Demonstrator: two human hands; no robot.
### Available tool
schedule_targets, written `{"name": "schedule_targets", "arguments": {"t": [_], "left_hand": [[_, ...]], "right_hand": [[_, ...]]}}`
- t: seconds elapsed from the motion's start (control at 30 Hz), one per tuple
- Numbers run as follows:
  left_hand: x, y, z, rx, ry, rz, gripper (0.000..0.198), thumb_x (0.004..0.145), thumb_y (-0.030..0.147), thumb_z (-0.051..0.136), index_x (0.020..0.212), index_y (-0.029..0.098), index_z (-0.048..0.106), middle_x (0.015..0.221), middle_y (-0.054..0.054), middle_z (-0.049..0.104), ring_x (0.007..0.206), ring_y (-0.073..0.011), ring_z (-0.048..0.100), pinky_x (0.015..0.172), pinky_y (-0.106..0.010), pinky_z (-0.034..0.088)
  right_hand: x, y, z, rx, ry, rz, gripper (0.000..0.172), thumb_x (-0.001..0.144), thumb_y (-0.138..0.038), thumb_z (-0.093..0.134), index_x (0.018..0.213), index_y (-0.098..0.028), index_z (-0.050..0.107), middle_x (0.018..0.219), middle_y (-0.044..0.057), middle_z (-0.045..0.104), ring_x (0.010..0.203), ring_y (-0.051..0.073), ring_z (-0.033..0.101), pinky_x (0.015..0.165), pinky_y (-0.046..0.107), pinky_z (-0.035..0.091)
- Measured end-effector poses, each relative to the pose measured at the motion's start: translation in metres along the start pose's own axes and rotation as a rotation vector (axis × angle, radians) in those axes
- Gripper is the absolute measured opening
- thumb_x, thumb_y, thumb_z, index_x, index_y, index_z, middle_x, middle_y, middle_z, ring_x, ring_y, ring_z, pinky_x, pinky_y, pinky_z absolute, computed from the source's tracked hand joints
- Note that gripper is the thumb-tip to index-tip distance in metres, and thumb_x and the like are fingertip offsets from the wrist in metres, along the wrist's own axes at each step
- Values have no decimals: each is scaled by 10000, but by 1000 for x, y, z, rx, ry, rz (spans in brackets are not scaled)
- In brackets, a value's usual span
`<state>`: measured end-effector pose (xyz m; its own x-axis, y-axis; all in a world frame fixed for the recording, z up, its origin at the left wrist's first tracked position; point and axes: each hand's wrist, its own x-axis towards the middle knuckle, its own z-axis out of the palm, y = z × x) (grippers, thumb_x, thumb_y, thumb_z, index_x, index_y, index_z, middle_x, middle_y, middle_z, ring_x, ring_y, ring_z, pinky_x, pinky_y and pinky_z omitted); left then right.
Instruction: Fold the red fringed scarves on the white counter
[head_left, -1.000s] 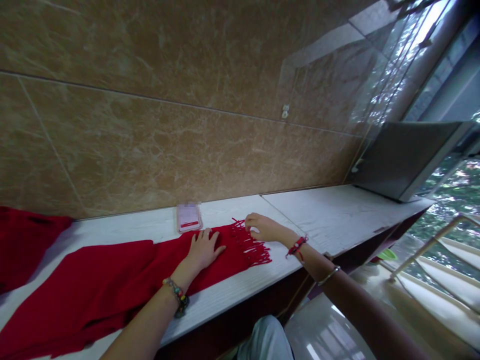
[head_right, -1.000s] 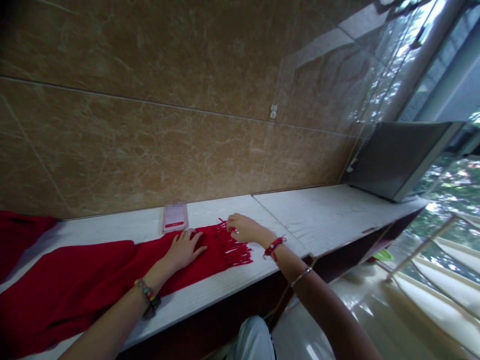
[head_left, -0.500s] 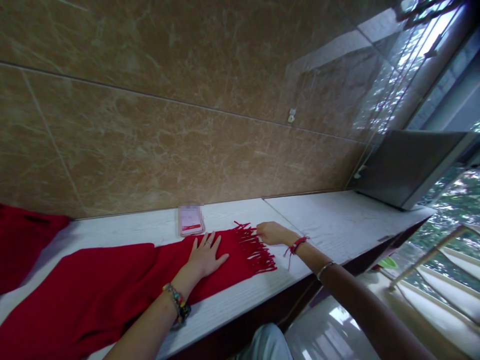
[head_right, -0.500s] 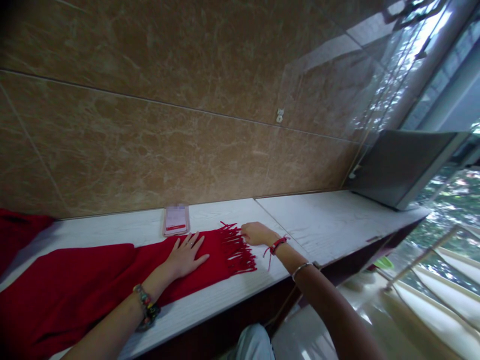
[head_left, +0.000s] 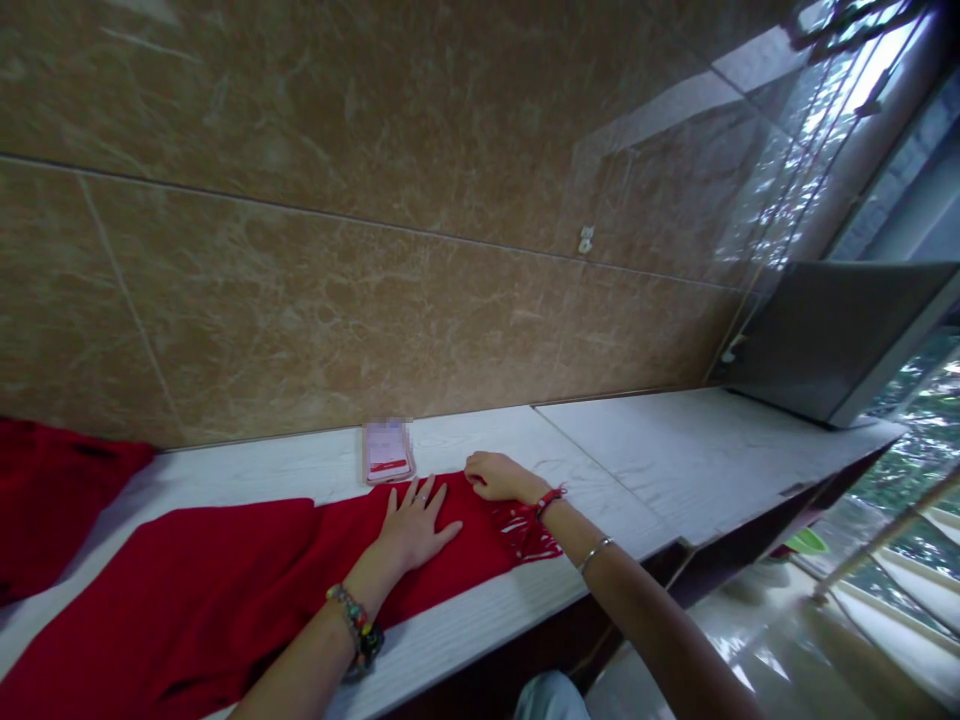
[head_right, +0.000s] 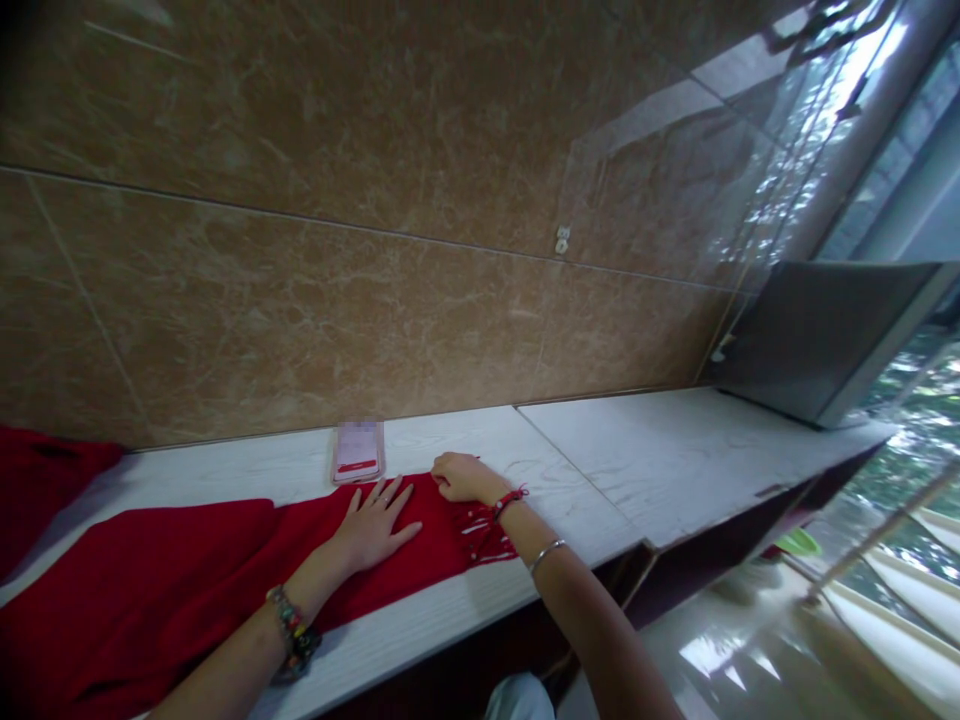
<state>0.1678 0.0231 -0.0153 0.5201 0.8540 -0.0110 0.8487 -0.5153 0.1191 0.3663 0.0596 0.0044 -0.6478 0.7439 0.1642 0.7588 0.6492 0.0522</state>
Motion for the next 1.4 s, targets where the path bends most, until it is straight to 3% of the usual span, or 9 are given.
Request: {"name": "schedule_targets", "arguments": {"t": [0.27, 0.4, 0.53, 0.7, 0.8, 0.93, 1.03, 1.23, 1.4], "left_hand": [[0, 1, -5, 19, -37, -7, 693, 816, 611, 240, 1372, 197, 238, 1444, -101, 160, 1316, -312, 126, 1014, -557, 138], [0, 2, -6, 21, -37, -3, 685, 820, 602, 249, 1370, 194, 244, 1442, -107, 166, 1314, -314, 134, 1011, -558, 143], [1, 1, -6, 31, -36, -5, 674, 827, 590, 249, 1370, 190, 247, 1441, -100, 180, 1311, -313, 149, 1012, -554, 148], [-1, 0, -6, 34, -48, 1, 660, 836, 586, 234, 1373, 201, 234, 1449, -93, 153, 1320, -295, 122, 1023, -537, 148], [-1, 0, -7, 39, -53, 0, 658, 837, 587, 233, 1373, 205, 231, 1449, -98, 155, 1320, -293, 119, 1023, -537, 147], [0, -2, -5, 48, -43, 1, 663, 834, 597, 227, 1371, 208, 239, 1446, -99, 171, 1318, -292, 130, 1026, -528, 149], [1, -2, -3, 65, -35, -2, 657, 836, 593, 228, 1369, 209, 246, 1446, -92, 176, 1317, -286, 142, 1032, -514, 146], [0, -1, -4, 74, -44, -9, 646, 842, 587, 222, 1375, 222, 222, 1454, -78, 150, 1322, -278, 122, 1033, -517, 143], [0, 0, -6, 77, -55, -4, 646, 842, 587, 220, 1372, 217, 233, 1449, -88, 166, 1319, -284, 132, 1030, -527, 142]], "right_hand": [[-34, 47, 0, -47, 0, 292, 169, 731, -101, 451, 739, -147, 614, 804, 71, 618, 764, 152, 545, 695, 247, 396], [-24, 28, 2, 83, 194, 135, 202, 712, -76, 471, 845, -150, 603, 872, 66, 614, 870, 158, 520, 784, 268, 397], [-8, 13, 8, 84, 116, 2, 200, 724, -69, 469, 843, -158, 603, 874, 53, 613, 858, 148, 524, 774, 250, 403], [-23, 42, 10, -55, 66, 298, 183, 777, -106, 442, 776, -142, 620, 846, 95, 620, 806, 167, 554, 705, 257, 417], [-33, 54, 7, -54, 106, 367, 206, 767, -65, 427, 757, -121, 624, 824, 113, 617, 807, 174, 556, 719, 268, 418], [-21, 31, 4, 64, 192, 197, 213, 742, -52, 460, 856, -137, 618, 893, 64, 619, 891, 139, 529, 815, 235, 393], [-6, 10, 6, 134, 150, 52, 215, 750, -69, 468, 878, -156, 617, 911, 44, 624, 892, 126, 530, 815, 219, 392], [-18, 35, 9, -29, 33, 430, 235, 816, -123, 403, 846, -123, 636, 883, 130, 629, 860, 187, 573, 738, 270, 417], [-22, 41, 6, -20, 83, 437, 237, 801, -91, 406, 891, -120, 623, 919, 118, 619, 899, 175, 554, 774, 265, 410]]}}
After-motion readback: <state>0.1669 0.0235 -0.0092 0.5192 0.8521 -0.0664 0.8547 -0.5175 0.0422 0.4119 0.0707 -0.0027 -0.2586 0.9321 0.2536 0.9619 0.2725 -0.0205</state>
